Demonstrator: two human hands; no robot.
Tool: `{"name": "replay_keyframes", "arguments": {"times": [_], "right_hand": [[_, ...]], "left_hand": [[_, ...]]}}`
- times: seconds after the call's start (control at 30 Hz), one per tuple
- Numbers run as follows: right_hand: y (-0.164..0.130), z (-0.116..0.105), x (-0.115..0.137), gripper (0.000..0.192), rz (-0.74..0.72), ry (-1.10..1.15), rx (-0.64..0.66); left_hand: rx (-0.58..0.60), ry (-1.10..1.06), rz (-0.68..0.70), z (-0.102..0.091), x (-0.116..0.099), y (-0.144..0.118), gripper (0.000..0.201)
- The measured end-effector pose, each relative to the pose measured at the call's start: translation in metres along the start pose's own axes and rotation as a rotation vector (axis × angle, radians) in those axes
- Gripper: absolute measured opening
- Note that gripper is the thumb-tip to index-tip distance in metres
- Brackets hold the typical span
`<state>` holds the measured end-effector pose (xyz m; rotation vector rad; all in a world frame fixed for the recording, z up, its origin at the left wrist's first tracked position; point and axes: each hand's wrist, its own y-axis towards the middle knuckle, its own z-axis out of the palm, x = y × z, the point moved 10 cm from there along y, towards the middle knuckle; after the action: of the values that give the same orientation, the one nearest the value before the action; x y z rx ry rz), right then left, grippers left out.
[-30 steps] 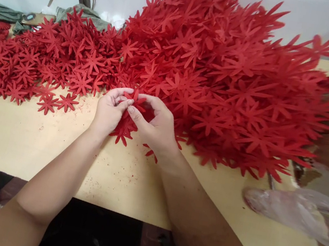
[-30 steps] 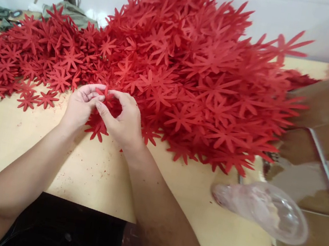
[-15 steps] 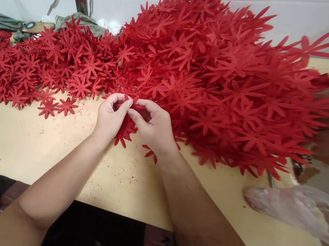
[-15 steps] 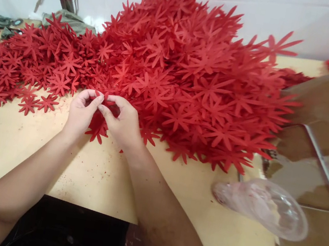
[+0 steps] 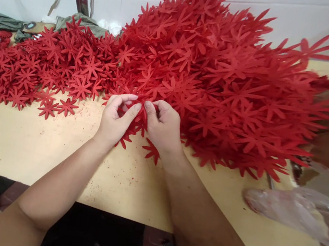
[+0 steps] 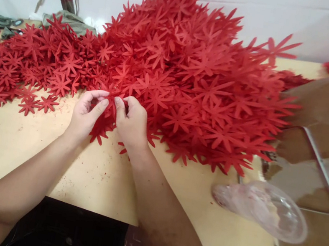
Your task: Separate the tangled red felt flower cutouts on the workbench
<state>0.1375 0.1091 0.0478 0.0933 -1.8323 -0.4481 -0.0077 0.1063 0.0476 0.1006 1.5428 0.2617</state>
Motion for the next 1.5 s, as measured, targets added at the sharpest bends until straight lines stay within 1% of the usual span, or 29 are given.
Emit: {"name": "replay_keyframes", "arguments": {"times": [0.1, 0.17, 0.27, 0.33, 0.43, 0.47, 0.53, 0.67, 0.77, 0.87, 0.9, 0.97, 1.03, 1.1, 1.17, 1.23, 1.33, 1.4, 1.5], "right_hand": [[0.001, 0.000, -0.001, 0.036, 0.008, 0.037, 0.000], [0.002, 0.000, -0.004, 0.040, 0.033, 0.091, -0.010], [0.002, 0.004, -0.009, 0.046, 0.079, 0.201, -0.008], [0.002, 0.012, -0.009, 0.047, 0.097, 0.293, 0.050], [0.001, 0.022, -0.008, 0.047, 0.114, 0.386, 0.164], [0.000, 0.024, -0.007, 0.047, 0.118, 0.390, 0.187], [0.002, 0.021, -0.008, 0.045, 0.112, 0.375, 0.190], [0.007, 0.006, -0.012, 0.038, 0.075, 0.335, 0.102], [0.009, -0.001, -0.015, 0.027, 0.027, 0.275, 0.035], [0.008, -0.008, -0.014, 0.013, -0.036, 0.183, -0.032], [0.007, -0.010, -0.012, 0.013, -0.058, 0.146, -0.057], [0.005, -0.015, -0.004, 0.020, -0.114, 0.047, -0.096], [0.002, -0.019, 0.010, 0.024, -0.195, -0.075, -0.118], [-0.002, -0.022, 0.027, 0.020, -0.279, -0.166, -0.143], [-0.005, -0.025, 0.038, 0.016, -0.312, -0.179, -0.171], [-0.006, -0.023, 0.037, 0.021, -0.266, -0.128, -0.153], [-0.005, -0.007, 0.021, 0.027, -0.116, -0.017, -0.037], [-0.005, 0.003, 0.010, 0.026, -0.034, 0.076, 0.030], [-0.004, 0.011, 0.002, 0.021, 0.008, 0.196, 0.080]], "left_hand": [[0.026, 0.086, 0.049, 0.003, -0.004, 0.000, 0.013], [0.064, 0.072, 0.052, 0.007, -0.004, 0.001, 0.010], [0.102, -0.047, -0.039, 0.011, 0.007, 0.003, 0.008], [0.078, -0.138, -0.129, 0.008, 0.016, 0.004, 0.008], [-0.011, -0.263, -0.229, -0.001, 0.028, 0.006, 0.009], [-0.041, -0.296, -0.253, -0.004, 0.032, 0.006, 0.010], [-0.096, -0.345, -0.288, -0.011, 0.038, 0.008, 0.011], [-0.149, -0.387, -0.303, -0.019, 0.042, 0.010, 0.013], [-0.151, -0.398, -0.316, -0.019, 0.043, 0.011, 0.011], [-0.143, -0.408, -0.369, -0.017, 0.046, 0.009, 0.007], [-0.134, -0.406, -0.389, -0.016, 0.047, 0.007, 0.007], [-0.102, -0.394, -0.419, -0.011, 0.048, 0.005, 0.007], [-0.064, -0.380, -0.418, -0.007, 0.046, 0.004, 0.008], [-0.039, -0.363, -0.379, -0.005, 0.041, 0.004, 0.010], [-0.038, -0.330, -0.321, -0.006, 0.036, 0.005, 0.010], [-0.047, -0.284, -0.273, -0.007, 0.032, 0.006, 0.008], [-0.042, -0.237, -0.231, -0.006, 0.029, 0.006, 0.005], [-0.020, -0.221, -0.217, -0.002, 0.028, 0.006, 0.005], [0.018, -0.199, -0.218, 0.003, 0.029, 0.004, 0.006]]}}
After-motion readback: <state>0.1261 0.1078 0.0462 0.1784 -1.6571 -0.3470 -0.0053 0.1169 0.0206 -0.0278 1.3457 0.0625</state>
